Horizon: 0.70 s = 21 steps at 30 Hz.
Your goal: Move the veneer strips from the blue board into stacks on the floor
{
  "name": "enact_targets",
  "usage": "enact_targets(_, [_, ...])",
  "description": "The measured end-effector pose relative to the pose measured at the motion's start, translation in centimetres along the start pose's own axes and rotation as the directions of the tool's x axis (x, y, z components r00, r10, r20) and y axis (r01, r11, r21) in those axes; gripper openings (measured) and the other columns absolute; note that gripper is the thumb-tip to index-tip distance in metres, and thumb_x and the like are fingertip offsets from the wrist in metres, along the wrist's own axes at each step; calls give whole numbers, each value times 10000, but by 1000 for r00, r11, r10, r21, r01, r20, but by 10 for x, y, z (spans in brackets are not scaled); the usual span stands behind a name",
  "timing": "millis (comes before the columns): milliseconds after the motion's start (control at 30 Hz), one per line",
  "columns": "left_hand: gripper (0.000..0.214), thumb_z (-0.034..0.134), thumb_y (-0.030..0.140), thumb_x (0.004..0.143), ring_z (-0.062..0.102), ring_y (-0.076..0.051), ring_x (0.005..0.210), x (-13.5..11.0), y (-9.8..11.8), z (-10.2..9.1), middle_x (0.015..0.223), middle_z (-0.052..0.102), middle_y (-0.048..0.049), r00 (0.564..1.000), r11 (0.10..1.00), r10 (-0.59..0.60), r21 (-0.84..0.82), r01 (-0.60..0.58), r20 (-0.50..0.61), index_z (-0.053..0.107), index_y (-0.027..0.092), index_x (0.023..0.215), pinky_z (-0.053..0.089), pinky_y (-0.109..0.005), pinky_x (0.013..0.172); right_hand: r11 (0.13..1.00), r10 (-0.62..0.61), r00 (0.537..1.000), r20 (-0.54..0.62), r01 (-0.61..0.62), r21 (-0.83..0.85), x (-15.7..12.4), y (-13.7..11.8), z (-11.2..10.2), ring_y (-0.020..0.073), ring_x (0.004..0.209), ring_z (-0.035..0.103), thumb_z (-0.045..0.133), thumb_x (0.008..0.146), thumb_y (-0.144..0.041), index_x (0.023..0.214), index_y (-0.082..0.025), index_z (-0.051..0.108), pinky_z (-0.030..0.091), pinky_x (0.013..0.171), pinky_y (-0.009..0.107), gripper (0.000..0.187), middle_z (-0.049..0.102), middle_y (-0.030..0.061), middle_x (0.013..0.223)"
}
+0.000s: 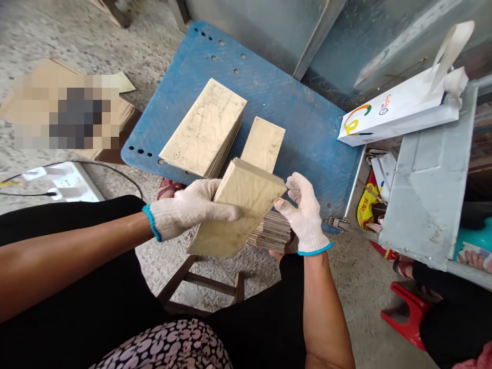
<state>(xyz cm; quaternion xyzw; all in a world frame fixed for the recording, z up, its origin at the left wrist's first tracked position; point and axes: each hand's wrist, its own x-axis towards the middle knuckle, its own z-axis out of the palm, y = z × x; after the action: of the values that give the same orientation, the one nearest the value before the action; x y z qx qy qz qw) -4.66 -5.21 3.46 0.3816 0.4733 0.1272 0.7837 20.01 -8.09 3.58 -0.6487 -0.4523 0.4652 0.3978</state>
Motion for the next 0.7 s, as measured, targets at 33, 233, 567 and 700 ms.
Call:
enact_targets(33, [532, 778, 385, 604, 677, -246, 822, -3, -5, 1, 944, 714, -59, 999, 996, -28, 88, 27, 15, 642, 182, 1077, 553, -307, 633, 996, -20, 995, 100, 28, -83, 1, -6, -4, 264, 1205, 537, 821, 603, -503, 1298, -214, 498, 406, 1046, 417, 819, 556, 111, 1318])
enact_targets(233, [373, 701, 412, 646, 644, -170, 701, -21, -36, 1, 801, 691, 11, 991, 898, -123, 432, 86, 59, 660, 218, 962, 435, -203, 502, 834, 183, 796, 578, 185, -519, -11, -25, 15, 254, 1123, 578, 832, 590, -404, 1279, -248, 538, 458, 963, 403, 765, 605, 53, 1247])
enact_targets(567, [407, 668, 493, 653, 623, -149, 712, -38, -41, -21, 812, 683, 48, 989, 768, -99, 641, 3, 114, 671, 271, 994, 424, -211, 573, 795, 205, 730, 652, 265, -546, -37, -12, 50, 209, 957, 642, 774, 662, -474, 1155, -203, 600, 483, 838, 320, 589, 688, 43, 1044])
enact_targets(700, [432, 688, 423, 655, 630, -145, 772, -34, -56, -34, 866, 694, 71, 980, 722, -77, 688, -70, 181, 658, 321, 1073, 438, -214, 657, 728, 131, 807, 575, 315, -608, -60, -6, 67, 198, 856, 662, 752, 682, -483, 1082, -213, 626, 492, 758, 289, 499, 702, 37, 944])
